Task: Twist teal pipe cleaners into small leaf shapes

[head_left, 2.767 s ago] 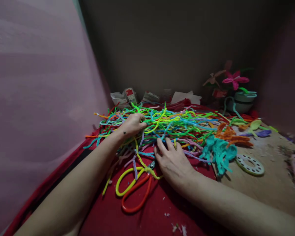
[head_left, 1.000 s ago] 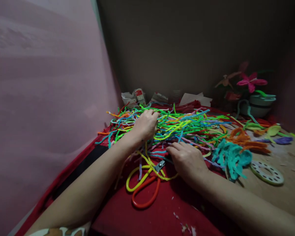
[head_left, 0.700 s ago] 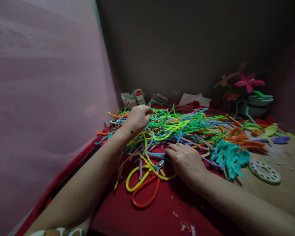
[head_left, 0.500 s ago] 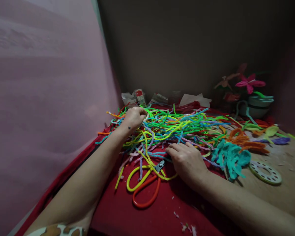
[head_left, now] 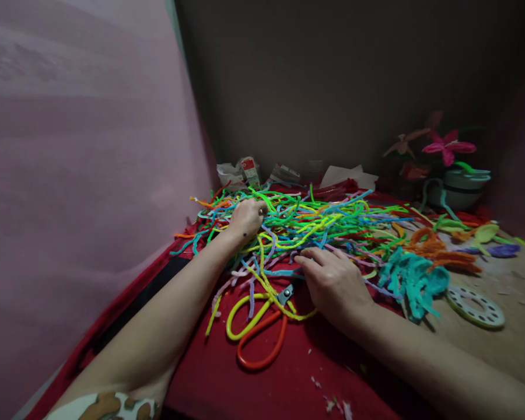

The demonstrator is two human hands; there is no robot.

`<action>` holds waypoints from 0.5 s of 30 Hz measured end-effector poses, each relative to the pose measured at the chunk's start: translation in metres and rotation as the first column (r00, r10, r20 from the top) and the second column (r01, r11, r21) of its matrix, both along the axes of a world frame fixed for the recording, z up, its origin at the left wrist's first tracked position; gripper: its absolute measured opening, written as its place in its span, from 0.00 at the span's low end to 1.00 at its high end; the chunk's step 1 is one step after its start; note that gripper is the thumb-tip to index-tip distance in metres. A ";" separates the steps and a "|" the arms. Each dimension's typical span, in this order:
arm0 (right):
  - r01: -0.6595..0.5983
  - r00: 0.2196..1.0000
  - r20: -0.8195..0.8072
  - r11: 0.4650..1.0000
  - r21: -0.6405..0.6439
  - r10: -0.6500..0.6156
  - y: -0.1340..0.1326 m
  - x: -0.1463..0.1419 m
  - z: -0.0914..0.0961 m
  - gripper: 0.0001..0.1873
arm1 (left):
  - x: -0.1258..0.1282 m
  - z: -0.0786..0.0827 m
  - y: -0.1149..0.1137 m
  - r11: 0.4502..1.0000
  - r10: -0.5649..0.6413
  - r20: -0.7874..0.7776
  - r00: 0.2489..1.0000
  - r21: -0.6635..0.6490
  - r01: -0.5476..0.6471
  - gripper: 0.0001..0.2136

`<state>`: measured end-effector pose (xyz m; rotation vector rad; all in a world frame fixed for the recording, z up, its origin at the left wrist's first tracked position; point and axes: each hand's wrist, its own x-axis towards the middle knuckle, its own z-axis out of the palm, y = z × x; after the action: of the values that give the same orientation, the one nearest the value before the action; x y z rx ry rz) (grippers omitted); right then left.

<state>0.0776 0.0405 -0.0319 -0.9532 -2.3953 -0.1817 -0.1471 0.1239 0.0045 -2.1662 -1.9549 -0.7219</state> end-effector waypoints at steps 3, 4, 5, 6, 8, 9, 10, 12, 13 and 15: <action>-0.017 0.998 -0.059 0.999 0.042 0.019 0.005 -0.003 0.009 0.13 | 0.003 0.015 -0.005 0.998 -0.031 0.066 0.997 0.054 0.027 0.07; -0.025 0.996 -0.084 0.998 0.058 0.030 0.008 -0.006 0.013 0.14 | 0.005 0.020 -0.007 0.997 -0.049 0.095 0.994 0.064 0.043 0.08; -0.025 0.993 -0.117 0.997 0.075 0.034 0.013 -0.010 0.017 0.14 | 0.008 0.025 -0.009 0.995 -0.076 0.142 0.987 0.072 0.066 0.08; -0.034 0.990 -0.131 0.996 0.088 0.045 0.018 -0.015 0.022 0.16 | 0.010 0.030 -0.012 0.992 -0.113 0.215 0.970 0.086 0.097 0.09; -0.052 0.991 -0.115 0.994 0.098 0.063 0.031 -0.025 0.030 0.19 | 0.017 0.035 -0.017 0.979 -0.197 0.385 0.902 0.128 0.159 0.08; -0.034 0.994 -0.099 0.995 0.095 0.043 0.039 -0.031 0.032 0.20 | 0.019 0.036 -0.018 0.972 -0.233 0.466 0.853 0.148 0.185 0.08; -0.027 0.998 -0.056 0.996 0.090 0.032 0.046 -0.035 0.034 0.21 | 0.021 0.036 -0.020 0.965 -0.260 0.534 0.804 0.160 0.206 0.07; 0.021 1.000 0.020 0.998 0.052 -0.022 0.060 -0.042 0.033 0.20 | 0.022 0.035 -0.020 0.960 -0.280 0.631 0.723 0.164 0.228 0.07; 0.069 0.997 0.041 0.997 0.017 -0.070 0.065 -0.044 0.031 0.21 | 0.021 0.035 -0.020 0.959 -0.280 0.679 0.679 0.170 0.225 0.07; 0.123 0.989 0.091 0.990 -0.065 -0.117 0.073 -0.046 0.023 0.22 | 0.015 0.035 -0.017 0.957 -0.290 0.766 0.573 0.218 0.192 0.07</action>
<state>0.0319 0.1136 -0.0087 -1.1451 -2.4387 -0.1880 -0.1323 0.1070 0.0392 -2.2599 -1.8113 -2.1103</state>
